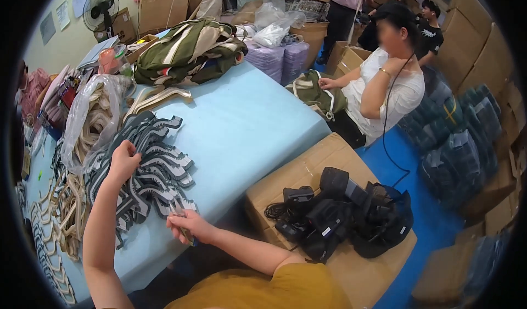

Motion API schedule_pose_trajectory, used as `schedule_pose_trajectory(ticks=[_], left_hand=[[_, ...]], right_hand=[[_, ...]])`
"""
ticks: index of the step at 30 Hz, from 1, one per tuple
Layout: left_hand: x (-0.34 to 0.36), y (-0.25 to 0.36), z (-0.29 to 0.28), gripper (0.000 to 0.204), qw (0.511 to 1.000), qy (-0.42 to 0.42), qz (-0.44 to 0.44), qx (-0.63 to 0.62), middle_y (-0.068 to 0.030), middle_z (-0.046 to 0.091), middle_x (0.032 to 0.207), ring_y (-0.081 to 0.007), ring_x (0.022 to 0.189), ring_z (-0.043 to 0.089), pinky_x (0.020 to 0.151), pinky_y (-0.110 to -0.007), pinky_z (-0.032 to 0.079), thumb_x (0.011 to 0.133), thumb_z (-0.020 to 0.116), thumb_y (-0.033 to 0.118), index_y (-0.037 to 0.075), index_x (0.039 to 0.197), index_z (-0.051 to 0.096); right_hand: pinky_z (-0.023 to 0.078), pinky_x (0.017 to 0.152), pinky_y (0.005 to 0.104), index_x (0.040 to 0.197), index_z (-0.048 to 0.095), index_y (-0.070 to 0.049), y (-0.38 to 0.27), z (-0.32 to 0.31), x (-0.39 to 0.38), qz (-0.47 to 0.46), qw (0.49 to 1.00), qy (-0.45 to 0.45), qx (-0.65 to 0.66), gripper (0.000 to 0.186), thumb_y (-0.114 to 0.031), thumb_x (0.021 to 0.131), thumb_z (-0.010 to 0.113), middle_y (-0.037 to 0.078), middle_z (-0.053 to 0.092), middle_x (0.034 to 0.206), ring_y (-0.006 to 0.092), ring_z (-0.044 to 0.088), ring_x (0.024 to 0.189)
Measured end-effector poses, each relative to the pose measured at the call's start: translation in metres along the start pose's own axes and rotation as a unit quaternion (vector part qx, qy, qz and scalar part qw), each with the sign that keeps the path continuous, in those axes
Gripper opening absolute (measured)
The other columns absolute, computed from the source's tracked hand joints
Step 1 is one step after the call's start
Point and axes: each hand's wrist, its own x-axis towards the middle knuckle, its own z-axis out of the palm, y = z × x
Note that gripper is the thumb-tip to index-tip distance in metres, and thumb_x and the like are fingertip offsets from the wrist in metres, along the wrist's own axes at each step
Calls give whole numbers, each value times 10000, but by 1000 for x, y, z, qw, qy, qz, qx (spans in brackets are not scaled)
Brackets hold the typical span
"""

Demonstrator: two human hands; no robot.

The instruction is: Trim excess material and threads from leather components using snips.

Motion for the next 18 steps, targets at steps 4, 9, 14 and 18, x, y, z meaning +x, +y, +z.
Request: schedule_pose_trajectory(ticks=[4, 9, 14, 18], left_hand=[[12, 26, -15, 304, 917, -96, -63, -382, -96, 585, 734, -136, 552, 575, 487, -235, 457, 761, 512, -11, 20, 1055, 441], [14, 53, -53, 220, 859, -63, -22, -507, -26, 513, 626, -90, 462, 471, 429, -212, 373, 863, 534, 187, 54, 1038, 557], [-44, 57, -107, 338, 870, -36, -34, -490, -19, 512, 566, -86, 404, 467, 383, -204, 366, 914, 481, 314, 41, 1105, 537], [-119, 50, -133, 317, 861, -93, -33, -498, -52, 543, 570, -113, 393, 492, 376, -215, 391, 927, 424, 222, 1, 1134, 517]], right_hand=[[390, 418, 206, 868, 529, -59, -1, 0, 1, -10, 1000, -13, -11, 242, -288, 917, 469, 22, 547, 630, 75, 501, 451], [390, 425, 212, 874, 526, -51, 0, 3, 1, -6, 1000, 1, -14, 239, -276, 921, 463, 36, 549, 632, 92, 503, 457], [401, 451, 217, 882, 534, -49, 6, 9, 1, 0, 999, 42, -17, 235, -272, 920, 471, 36, 555, 637, 98, 511, 479], [407, 474, 220, 850, 585, -86, -8, 24, -9, -40, 984, 130, -113, 215, -294, 874, 538, 20, 549, 639, 92, 519, 522]])
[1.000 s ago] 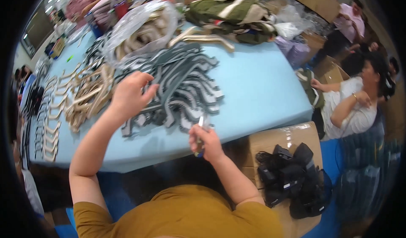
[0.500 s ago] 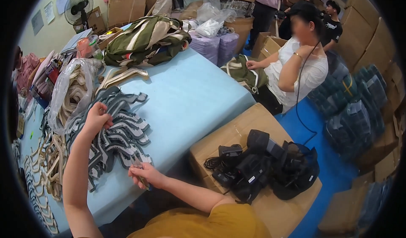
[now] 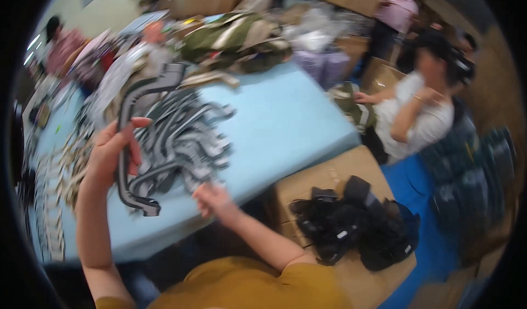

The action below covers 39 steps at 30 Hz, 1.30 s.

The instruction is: Trim excess material and threads from leather components using snips.

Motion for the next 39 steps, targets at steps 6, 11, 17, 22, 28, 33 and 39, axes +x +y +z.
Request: schedule_pose_trajectory(ticks=[6, 11, 17, 22, 28, 33, 39], left_hand=[[-86, -99, -17, 341, 984, -40, -132, -108, -55, 572, 627, -107, 473, 531, 468, -218, 437, 930, 457, 279, 39, 1162, 526], [-121, -151, -27, 348, 970, -20, -146, -193, -54, 574, 629, -96, 467, 528, 465, -206, 430, 934, 436, 261, 18, 1171, 514], [-125, -179, -30, 349, 974, -35, -115, -194, -85, 611, 833, -146, 685, 623, 625, -251, 505, 858, 548, 124, 6, 1179, 483], [-146, -181, -29, 300, 974, 103, -44, -199, -113, 612, 855, -183, 647, 611, 575, -290, 514, 826, 584, 131, 19, 1092, 505], [-139, -172, -22, 103, 980, 74, 10, -185, -85, 555, 836, -155, 568, 585, 511, -232, 475, 812, 558, 21, -27, 902, 546], [-153, -166, -13, 127, 947, 182, -98, -244, -27, 526, 691, -81, 497, 473, 434, -193, 358, 781, 600, 35, -16, 894, 572], [-123, -179, -7, 216, 925, 186, -136, -302, 16, 513, 662, -64, 542, 443, 474, -202, 313, 805, 643, 168, 11, 948, 607]], right_hand=[[318, 403, 187, 1133, 489, 22, -34, 30, 3, -139, 987, -67, -54, 306, -157, 885, 494, 71, 543, 636, 67, 404, 428], [304, 403, 195, 1058, 498, -10, -22, 64, 15, -115, 988, -89, -59, 252, -159, 865, 564, 43, 539, 626, 64, 422, 427], [339, 412, 197, 748, 542, -72, -13, 75, 7, -88, 987, -13, -136, 201, -237, 842, 607, -16, 506, 578, 44, 438, 463], [358, 434, 180, 873, 539, -44, 9, 105, -7, -86, 974, -158, -140, 202, -244, 880, 567, -16, 518, 637, 38, 452, 492], [336, 420, 177, 837, 540, -34, 7, 94, -14, -25, 982, -162, -89, 198, -225, 880, 568, -3, 511, 607, 40, 432, 468], [378, 484, 185, 899, 499, -49, 20, 95, -6, -10, 967, -232, -105, 211, -258, 900, 534, -14, 484, 686, 48, 447, 541], [430, 628, 252, 939, 514, -21, 20, 35, 4, -181, 952, -28, -246, 304, -315, 934, 436, 45, 560, 842, 118, 511, 670]])
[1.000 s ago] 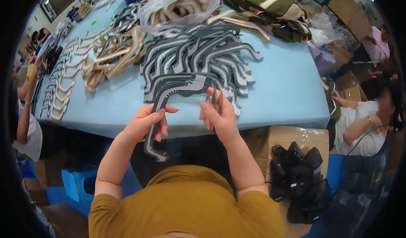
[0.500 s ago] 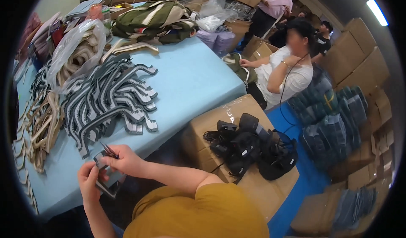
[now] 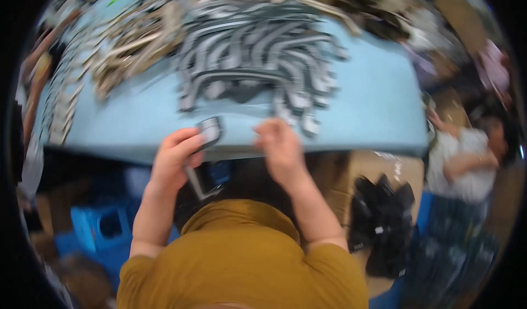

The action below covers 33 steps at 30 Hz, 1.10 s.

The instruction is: Trim excess material and threads from leather components using snips.

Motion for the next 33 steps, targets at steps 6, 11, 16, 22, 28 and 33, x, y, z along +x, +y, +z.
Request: schedule_pose_trajectory(ticks=[6, 11, 16, 22, 28, 33], left_hand=[[-18, 2, -4, 218, 999, 23, -17, -47, 5, 539, 690, -61, 552, 449, 485, -205, 342, 821, 633, 137, -8, 982, 604], [-20, 4, -10, 231, 998, 29, -23, -54, -3, 543, 690, -63, 553, 453, 486, -205, 348, 813, 640, 119, -15, 998, 603], [-20, 4, -13, 231, 998, 4, -24, -51, -11, 544, 676, -69, 540, 456, 478, -208, 357, 809, 641, 104, -26, 995, 601], [-21, 1, -10, 217, 999, -17, -33, -27, -6, 541, 681, -69, 521, 457, 454, -205, 351, 812, 631, 91, -29, 991, 601], [-23, 1, -14, 224, 996, -73, -32, -50, -14, 564, 710, -63, 535, 457, 454, -199, 346, 802, 639, 80, -18, 1001, 605], [-24, -1, -17, 224, 994, -91, -35, -42, -16, 571, 727, -59, 545, 452, 457, -193, 338, 801, 638, 77, -14, 1003, 606]], right_hand=[[412, 551, 301, 956, 462, -30, -31, 11, 2, -43, 964, -65, -254, 209, -199, 871, 549, 92, 514, 654, 204, 505, 569], [446, 595, 351, 1015, 474, -26, -46, 11, 9, -159, 924, -138, -318, 268, -150, 808, 589, 104, 538, 799, 269, 523, 604], [445, 507, 295, 1001, 627, -94, -56, 19, 13, -237, 895, -135, -353, 427, -19, 594, 735, 80, 549, 798, 205, 539, 607], [454, 525, 290, 989, 656, -109, -56, 27, 19, -326, 849, -123, -397, 471, -27, 532, 736, 35, 577, 780, 193, 549, 616], [452, 528, 284, 979, 664, -114, -57, 26, 19, -310, 857, -144, -385, 456, -31, 537, 740, 34, 583, 766, 193, 555, 616], [451, 524, 286, 970, 666, -109, -55, 26, 16, -267, 889, -155, -338, 415, -35, 568, 739, 42, 586, 743, 198, 560, 619]])
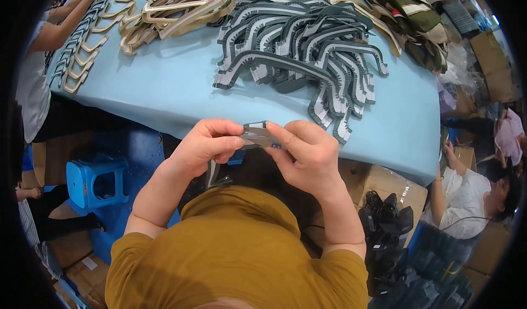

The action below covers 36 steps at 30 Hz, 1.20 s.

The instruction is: Trim excess material and threads from leather components using snips.

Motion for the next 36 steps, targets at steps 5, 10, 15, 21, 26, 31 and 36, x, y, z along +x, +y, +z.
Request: schedule_pose_trajectory(ticks=[5, 10, 15, 21, 26, 31, 36], left_hand=[[0, -1, 1, 228, 1000, -5, -7, 4, -16, 571, 731, -53, 559, 455, 467, -187, 335, 804, 637, 78, -17, 1008, 604], [-2, -3, 5, 224, 1000, -7, -2, 25, -10, 572, 723, -39, 573, 453, 469, -182, 330, 803, 640, 74, -4, 1012, 612], [-5, -10, 11, 188, 983, 42, 127, 125, -5, 547, 777, -40, 587, 458, 484, -187, 355, 801, 615, 40, -1, 983, 640], [-11, -16, 37, 359, 679, 168, 476, 533, -82, 525, 855, -181, 599, 532, 531, -260, 453, 640, 645, -66, 56, 978, 654], [-21, -27, 43, 462, 947, 96, 254, 172, -87, 501, 1016, -105, 735, 519, 594, -205, 442, 756, 582, -57, 26, 1195, 464], [-11, -7, 22, 215, 996, -41, -68, 36, 11, 572, 812, -29, 666, 493, 548, -163, 387, 848, 586, 185, 45, 1006, 548], [-13, -13, 28, 126, 999, -32, -19, 20, 6, 592, 777, -30, 670, 518, 562, -176, 407, 842, 598, 127, 35, 926, 578]], right_hand=[[448, 513, 289, 960, 665, -99, -1, 0, -3, -24, 999, 15, -31, 395, -33, 577, 735, 41, 590, 735, 198, 560, 612], [438, 498, 287, 910, 659, -65, -2, -2, -8, -42, 998, 18, -52, 331, -37, 588, 730, 50, 589, 720, 200, 546, 576], [378, 491, 224, 932, 593, -39, 3, 5, -19, 88, 985, 63, 134, 244, -29, 695, 653, 22, 535, 743, 117, 477, 586], [212, 428, 180, 880, 512, -41, 3, 5, -15, 409, 731, -59, 543, 167, -189, 837, 577, -70, 399, 590, 15, 319, 480], [235, 398, 195, 839, 506, -20, 8, 6, -10, 385, 723, -36, 573, 114, -103, 804, 575, -36, 380, 538, 48, 331, 425], [244, 429, 197, 801, 544, -10, 8, 0, -13, 331, 774, -113, 528, 100, -103, 801, 581, -27, 434, 553, 38, 327, 445], [326, 590, 178, 937, 533, -11, 5, -2, -13, 294, 827, -97, 469, 166, -108, 817, 595, -32, 503, 765, 27, 414, 678]])
